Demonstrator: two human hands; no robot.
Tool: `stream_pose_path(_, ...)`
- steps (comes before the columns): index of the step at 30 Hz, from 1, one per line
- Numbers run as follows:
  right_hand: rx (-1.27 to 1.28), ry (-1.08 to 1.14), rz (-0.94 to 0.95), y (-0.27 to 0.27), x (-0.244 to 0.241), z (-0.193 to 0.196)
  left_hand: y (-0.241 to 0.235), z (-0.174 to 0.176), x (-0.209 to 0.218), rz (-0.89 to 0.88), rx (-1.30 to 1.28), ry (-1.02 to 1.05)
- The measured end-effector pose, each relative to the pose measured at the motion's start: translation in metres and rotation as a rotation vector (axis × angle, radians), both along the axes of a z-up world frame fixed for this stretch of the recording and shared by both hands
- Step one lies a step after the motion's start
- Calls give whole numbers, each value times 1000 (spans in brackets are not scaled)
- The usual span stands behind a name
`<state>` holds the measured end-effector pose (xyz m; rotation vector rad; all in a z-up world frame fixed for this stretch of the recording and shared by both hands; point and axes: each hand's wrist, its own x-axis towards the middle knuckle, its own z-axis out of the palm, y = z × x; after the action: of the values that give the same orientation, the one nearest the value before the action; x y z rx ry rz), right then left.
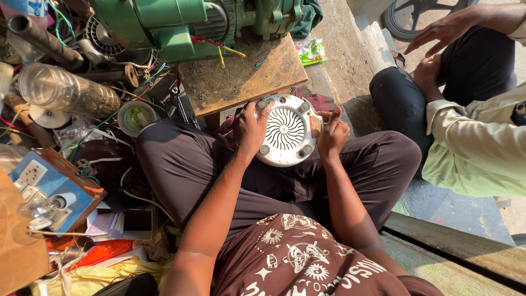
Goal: The person sits cross-legged on the ground and repairs a white circular electronic device. They use pliers to cut and strip wires, then connect them to the device's internal components. The person also uses a screwdriver to tighten screws on the device's casing.
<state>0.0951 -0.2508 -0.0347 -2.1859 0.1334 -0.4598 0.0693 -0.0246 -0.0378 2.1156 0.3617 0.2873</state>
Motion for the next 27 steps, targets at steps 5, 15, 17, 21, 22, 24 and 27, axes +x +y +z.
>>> stream_pose_path(5, -27, -6, -48, 4, 21, -6, 0, -11, 2, 24, -2, 74)
stream_pose_path(15, 205, 19, 123, -12, 28, -18, 14, -6, -8, -280, -702, -208)
stream_pose_path(17, 265, -12, 178, -16, 20, -21, 15, -2, -9, -351, -689, -232)
stream_pose_path(21, 282, -64, 305, -25, -3, -28, 13, 7, 0, -299, -511, -183)
stream_pose_path(22, 253, -107, 366, -25, -7, -29, 12, 9, 3, -269, -464, -84)
stream_pose_path(24, 197, -131, 325, -21, -7, -28, 10, 15, 8, -234, -443, -13)
stream_pose_path(27, 204, 9, 180, -13, -3, -27, 6, 22, 10, -182, -465, -46)
